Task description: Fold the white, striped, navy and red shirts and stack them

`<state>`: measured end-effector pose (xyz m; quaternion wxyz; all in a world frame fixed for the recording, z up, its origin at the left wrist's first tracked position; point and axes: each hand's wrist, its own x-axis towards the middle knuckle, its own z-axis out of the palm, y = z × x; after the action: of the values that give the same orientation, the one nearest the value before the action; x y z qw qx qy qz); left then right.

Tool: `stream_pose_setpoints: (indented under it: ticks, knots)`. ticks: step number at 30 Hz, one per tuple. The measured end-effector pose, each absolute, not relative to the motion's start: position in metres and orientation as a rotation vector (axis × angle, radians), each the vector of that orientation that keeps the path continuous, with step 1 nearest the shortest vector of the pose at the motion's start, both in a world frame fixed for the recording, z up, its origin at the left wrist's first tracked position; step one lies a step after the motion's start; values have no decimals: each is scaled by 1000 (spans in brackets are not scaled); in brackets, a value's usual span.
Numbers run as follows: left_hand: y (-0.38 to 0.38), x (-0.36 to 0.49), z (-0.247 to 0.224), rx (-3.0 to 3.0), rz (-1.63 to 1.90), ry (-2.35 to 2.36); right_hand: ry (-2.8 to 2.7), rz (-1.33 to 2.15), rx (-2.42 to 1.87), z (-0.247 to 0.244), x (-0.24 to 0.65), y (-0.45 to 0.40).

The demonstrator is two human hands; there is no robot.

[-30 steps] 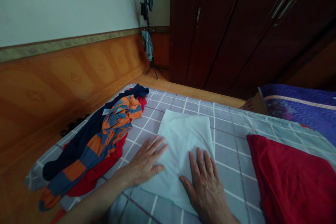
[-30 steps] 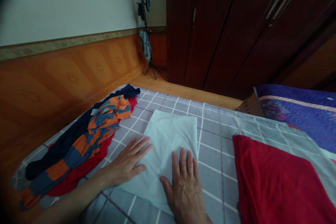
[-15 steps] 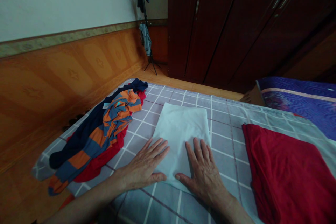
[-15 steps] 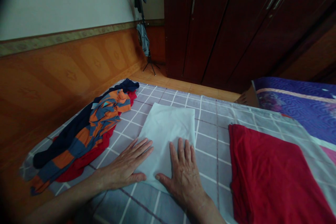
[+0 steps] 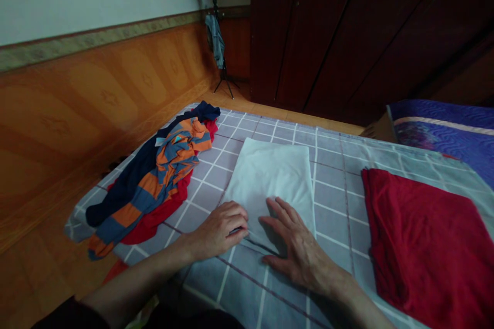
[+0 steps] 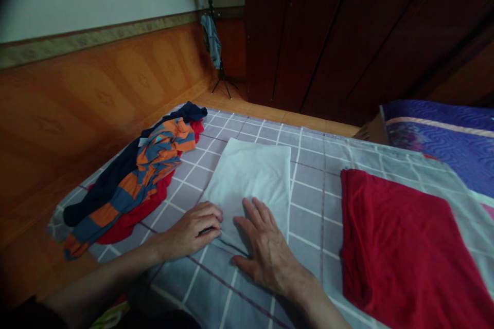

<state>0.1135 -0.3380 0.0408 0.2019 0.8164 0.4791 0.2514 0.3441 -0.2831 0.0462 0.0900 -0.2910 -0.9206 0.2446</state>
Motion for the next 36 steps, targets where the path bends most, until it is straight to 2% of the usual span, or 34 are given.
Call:
stream_pose_setpoints:
  ticks: [12, 22, 29, 36]
  knots:
    - [-354, 106, 40, 2568, 571, 1273, -2746, 757, -802, 56, 347, -283]
    - [-374, 85, 60, 2638, 116, 1408, -2581, 833, -874, 60, 346, -281]
    - [-355, 88, 49, 2728, 496, 1411, -2673, 656, -744, 57, 337, -302]
    - [-345, 94, 61, 2597, 833, 1449, -2589, 176, -711, 46, 325, -316]
